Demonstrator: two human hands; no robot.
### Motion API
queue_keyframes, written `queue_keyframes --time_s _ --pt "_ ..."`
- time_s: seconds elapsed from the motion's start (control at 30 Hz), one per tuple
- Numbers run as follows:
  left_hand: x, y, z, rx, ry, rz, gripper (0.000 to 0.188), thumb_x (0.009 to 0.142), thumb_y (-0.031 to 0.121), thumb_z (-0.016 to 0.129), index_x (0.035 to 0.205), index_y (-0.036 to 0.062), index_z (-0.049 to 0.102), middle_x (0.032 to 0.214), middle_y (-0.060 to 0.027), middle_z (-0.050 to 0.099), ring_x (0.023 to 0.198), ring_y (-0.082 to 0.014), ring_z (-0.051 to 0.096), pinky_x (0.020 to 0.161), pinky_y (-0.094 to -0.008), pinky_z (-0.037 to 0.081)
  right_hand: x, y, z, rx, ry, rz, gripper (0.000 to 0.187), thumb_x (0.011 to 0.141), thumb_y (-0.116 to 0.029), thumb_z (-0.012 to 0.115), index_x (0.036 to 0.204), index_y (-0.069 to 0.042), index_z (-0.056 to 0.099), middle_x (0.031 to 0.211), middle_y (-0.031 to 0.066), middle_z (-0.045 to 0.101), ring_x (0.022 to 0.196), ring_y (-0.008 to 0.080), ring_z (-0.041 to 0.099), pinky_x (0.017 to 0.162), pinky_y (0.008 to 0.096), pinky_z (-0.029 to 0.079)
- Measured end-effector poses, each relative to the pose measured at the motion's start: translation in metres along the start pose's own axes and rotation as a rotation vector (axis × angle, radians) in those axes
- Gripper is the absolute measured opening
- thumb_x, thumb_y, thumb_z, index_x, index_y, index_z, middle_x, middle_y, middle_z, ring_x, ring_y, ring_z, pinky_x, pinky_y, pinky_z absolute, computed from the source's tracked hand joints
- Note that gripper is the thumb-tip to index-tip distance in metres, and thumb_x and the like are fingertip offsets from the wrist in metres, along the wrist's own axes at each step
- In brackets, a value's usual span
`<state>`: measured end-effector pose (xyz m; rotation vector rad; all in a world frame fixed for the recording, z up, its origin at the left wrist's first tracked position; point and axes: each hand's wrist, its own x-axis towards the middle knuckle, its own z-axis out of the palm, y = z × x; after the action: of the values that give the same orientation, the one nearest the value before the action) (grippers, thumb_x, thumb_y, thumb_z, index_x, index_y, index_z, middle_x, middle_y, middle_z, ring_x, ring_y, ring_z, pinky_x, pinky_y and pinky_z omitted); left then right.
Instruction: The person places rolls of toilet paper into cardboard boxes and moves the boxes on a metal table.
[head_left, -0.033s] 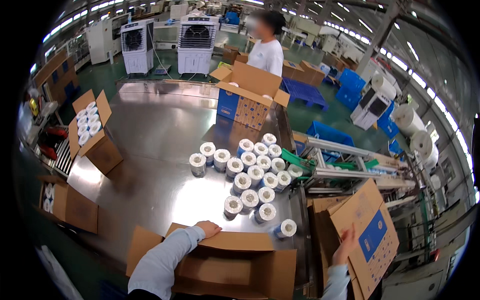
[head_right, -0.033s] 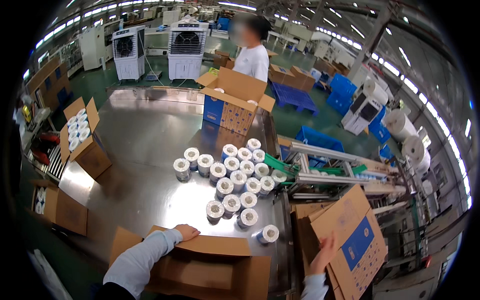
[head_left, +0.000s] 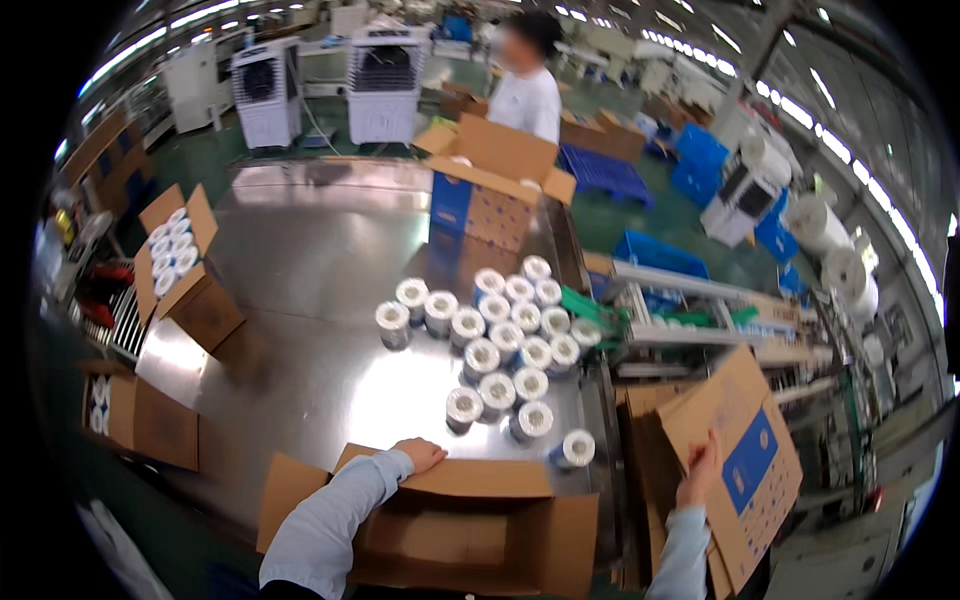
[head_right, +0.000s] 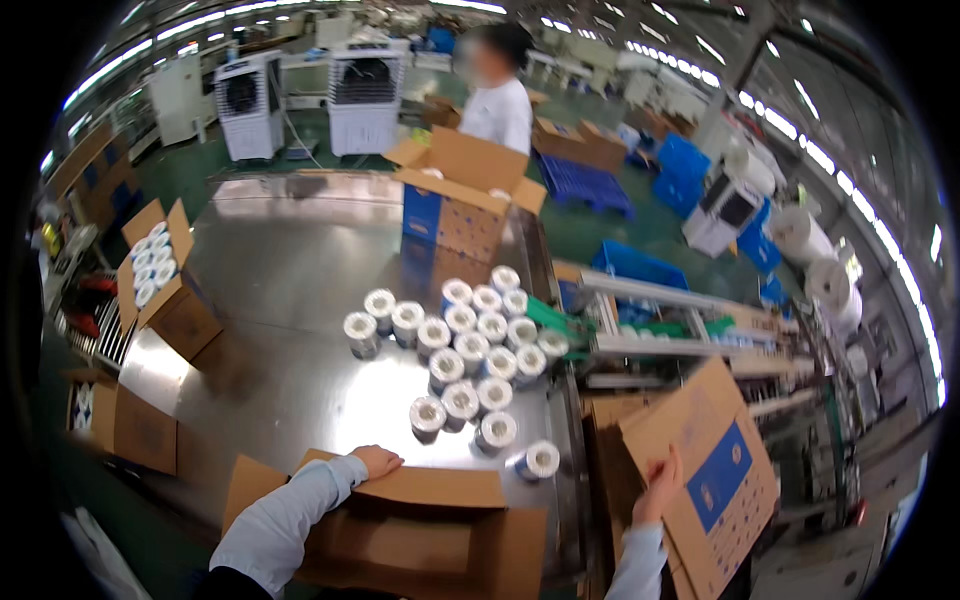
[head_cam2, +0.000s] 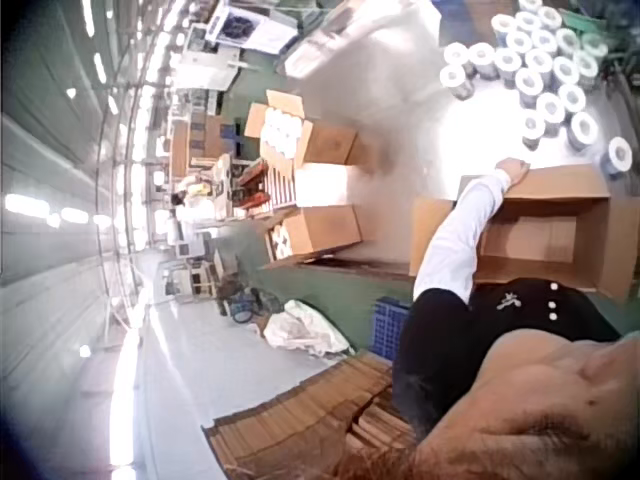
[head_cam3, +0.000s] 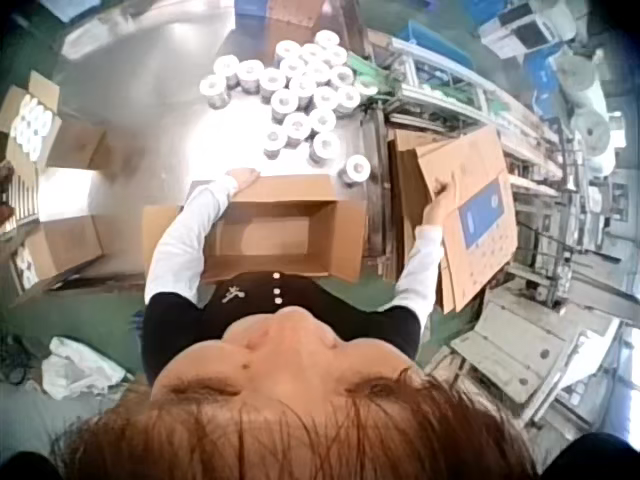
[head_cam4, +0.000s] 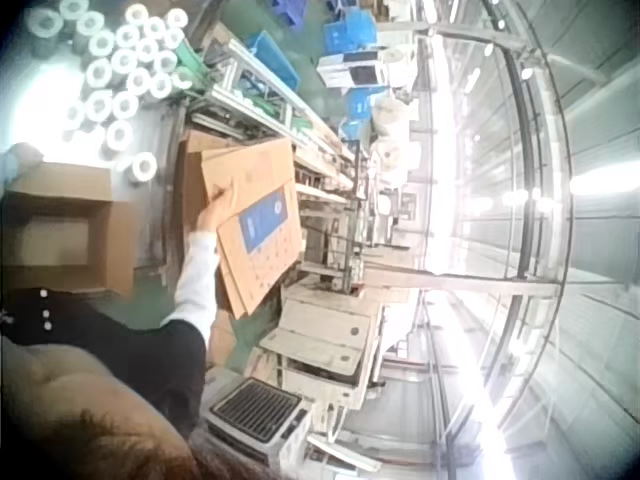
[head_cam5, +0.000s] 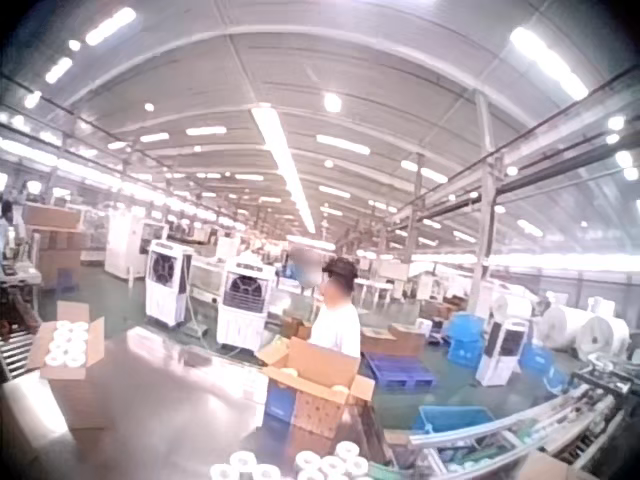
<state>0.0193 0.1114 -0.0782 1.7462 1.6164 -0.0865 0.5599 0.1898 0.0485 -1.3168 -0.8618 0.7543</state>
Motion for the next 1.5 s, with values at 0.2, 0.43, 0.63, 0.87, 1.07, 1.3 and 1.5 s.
queue_keyframes --time_s 0.2,0.43,0.63,0.87,1.07,1.3,1.5 --pt "0.016 0.012 0.014 -0.077 0.059 -0.026 0.039 0.093 0.043 0.048 0.102 0.0119 0.07 0.095 -0.0156 0.071 0.091 -0.0367 0.066 0.084 -0.0439 0.052 0.12 0.004 0.165 -0.151 -0.645 0.374 0.041 0.096 -0.022 0.058 0.134 -0.012 0.043 0.079 0.0013 0.06 0.056 0.0075 0.052 0.045 0.023 0.04" --pt "0.03 0.013 0.012 -0.151 0.177 0.014 0.027 0.09 0.03 0.056 0.099 0.0063 0.067 0.088 -0.0187 0.069 0.083 -0.0383 0.065 0.075 -0.0457 0.052 0.112 -0.18 0.339 -0.144 -0.304 -1.203 0.044 0.086 -0.008 0.06 0.127 -0.006 0.044 0.086 0.0142 0.063 0.075 0.0297 0.061 0.068 0.0376 0.049" --pt "0.061 -0.007 0.031 -0.098 0.195 -0.224 0.034 0.09 0.022 0.057 0.12 0.0057 0.054 0.105 -0.0256 0.062 0.095 -0.043 0.061 0.085 -0.0488 0.05 0.012 0.011 0.314 -0.842 -0.585 -1.115 0.015 0.084 -0.025 0.066 0.091 -0.012 0.067 0.073 0.0115 0.062 0.069 0.0295 0.063 0.057 0.0414 0.049" --pt "0.155 0.004 0.079 -0.372 0.513 -0.342 0.065 0.088 0.038 0.059 0.144 0.0147 0.038 0.113 -0.0332 0.051 0.107 -0.0499 0.049 0.093 -0.0539 0.041 -0.064 0.235 0.208 -1.48 -0.703 0.102 0.082 0.08 -0.073 0.05 0.136 -0.013 0.053 0.136 0.0353 0.04 0.125 0.0505 0.037 0.103 0.0608 0.027" --pt "0.207 0.041 0.062 0.022 0.555 -0.625 0.06 0.079 0.056 0.061 0.131 0.0252 0.06 0.113 -0.0237 0.053 0.111 -0.04 0.044 0.098 -0.0487 0.034 -0.069 0.252 0.206 -1.472 -0.434 0.164 0.066 0.079 -0.062 0.055 0.105 -0.004 0.071 0.119 0.0245 0.047 0.11 0.0439 0.042 0.098 0.0512 0.033" --pt "0.209 0.044 0.03 -0.038 0.465 -0.713 0.059 0.068 0.066 0.065 0.106 0.0214 0.072 0.118 -0.0203 0.053 0.115 -0.0365 0.046 0.097 -0.0486 0.036 -0.052 0.251 0.236 -1.497 -0.402 0.115 0.06 0.07 -0.053 0.065 0.097 -0.001 0.071 0.118 0.022 0.048 0.104 0.0408 0.047 0.091 0.0475 0.042" --pt "0.212 0.035 0.028 -0.005 0.372 -0.679 0.059 0.072 0.065 0.064 0.106 0.0178 0.072 0.119 -0.0174 0.055 0.116 -0.0336 0.046 0.096 -0.0493 0.036 -0.051 0.262 0.227 -1.481 -0.413 0.067 0.058 0.064 -0.052 0.071 0.088 0.001 0.073 0.119 0.0235 0.047 0.105 0.043 0.051 0.088 0.0467 0.047"
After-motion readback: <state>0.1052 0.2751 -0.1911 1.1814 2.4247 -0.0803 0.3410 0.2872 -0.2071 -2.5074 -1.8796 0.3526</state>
